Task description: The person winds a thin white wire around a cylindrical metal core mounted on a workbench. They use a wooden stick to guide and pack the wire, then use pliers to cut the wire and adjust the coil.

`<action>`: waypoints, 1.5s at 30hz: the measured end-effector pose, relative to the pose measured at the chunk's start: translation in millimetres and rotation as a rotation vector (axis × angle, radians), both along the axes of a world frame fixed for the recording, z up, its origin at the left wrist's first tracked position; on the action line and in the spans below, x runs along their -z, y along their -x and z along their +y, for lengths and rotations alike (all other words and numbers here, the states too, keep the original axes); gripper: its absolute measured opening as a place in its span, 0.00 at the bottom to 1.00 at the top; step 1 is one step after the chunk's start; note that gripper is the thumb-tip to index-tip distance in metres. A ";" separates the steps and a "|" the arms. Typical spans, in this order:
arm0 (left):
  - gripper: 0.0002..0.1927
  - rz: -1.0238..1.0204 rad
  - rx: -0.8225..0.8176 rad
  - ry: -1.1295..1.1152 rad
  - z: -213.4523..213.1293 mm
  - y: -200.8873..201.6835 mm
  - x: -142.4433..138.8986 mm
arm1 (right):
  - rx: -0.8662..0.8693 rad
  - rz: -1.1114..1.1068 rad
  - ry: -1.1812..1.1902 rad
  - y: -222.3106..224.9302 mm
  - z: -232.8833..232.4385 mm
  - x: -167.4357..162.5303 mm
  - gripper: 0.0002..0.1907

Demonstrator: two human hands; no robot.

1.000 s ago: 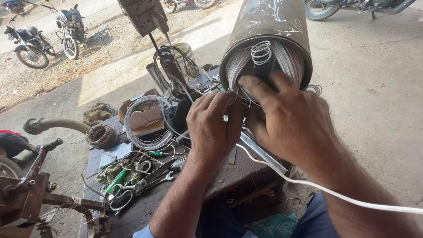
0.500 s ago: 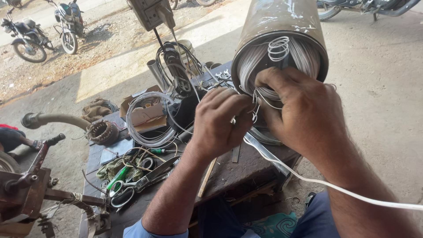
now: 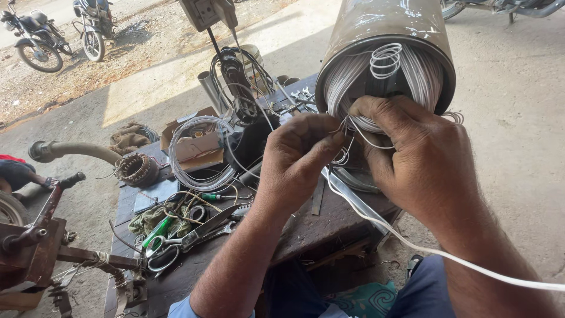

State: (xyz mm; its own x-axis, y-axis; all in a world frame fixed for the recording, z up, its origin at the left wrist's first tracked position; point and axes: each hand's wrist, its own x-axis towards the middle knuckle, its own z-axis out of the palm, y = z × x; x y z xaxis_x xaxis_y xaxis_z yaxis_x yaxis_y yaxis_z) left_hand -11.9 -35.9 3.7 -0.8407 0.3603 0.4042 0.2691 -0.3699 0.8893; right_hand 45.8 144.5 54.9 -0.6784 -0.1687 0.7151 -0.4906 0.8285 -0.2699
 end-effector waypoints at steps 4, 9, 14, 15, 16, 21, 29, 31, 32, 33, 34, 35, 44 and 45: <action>0.06 0.337 -0.168 0.092 5.6 -2.1 2.8 | 0.005 0.010 0.003 0.1 -0.3 1.6 0.19; 0.11 0.625 -0.491 0.309 -0.9 1.4 -1.6 | 0.014 0.014 -0.003 0.9 -0.3 2.7 0.20; 0.03 0.821 -0.633 0.441 -6.9 15.6 -7.0 | 0.014 -0.001 -0.018 1.4 0.6 4.3 0.19; 0.03 0.917 -0.703 0.489 -7.2 18.7 -9.0 | 0.019 0.003 -0.024 1.7 0.9 4.5 0.19; 0.03 0.977 -0.723 0.522 -7.9 21.3 -11.7 | 0.017 0.006 -0.027 2.1 1.3 4.5 0.19; 0.05 1.218 -0.741 0.695 -16.2 33.1 -39.5 | 0.034 -0.020 -0.046 2.5 2.4 2.9 0.17; 0.08 1.126 -0.608 0.872 -5.1 -30.8 -23.1 | -0.018 -0.008 0.038 0.4 3.3 4.3 0.13; 0.08 1.095 -0.639 0.808 -6.1 -27.8 -13.4 | -0.045 0.004 0.032 1.6 6.5 5.3 0.14; 0.06 1.081 -0.686 0.753 -7.2 -24.0 -9.1 | -0.057 0.005 0.026 2.1 8.3 6.3 0.14; 0.04 1.065 -0.732 0.696 -7.2 -21.1 -4.7 | -0.069 0.005 0.018 2.7 10.2 7.2 0.15; 0.03 1.066 -0.708 0.649 -4.8 -18.7 -0.3 | -0.080 -0.002 0.009 3.1 11.7 8.6 0.17; 0.03 1.066 -0.686 0.601 -1.1 -17.4 4.0 | -0.091 -0.009 -0.001 3.4 13.3 9.8 0.19; 0.01 0.999 -0.640 0.476 -16.4 -48.2 50.1 | -0.127 0.048 -0.121 0.8 23.6 30.0 0.32; 0.01 0.999 -0.648 0.460 -24.1 -49.3 57.7 | -0.144 0.050 -0.128 0.2 26.1 33.2 0.31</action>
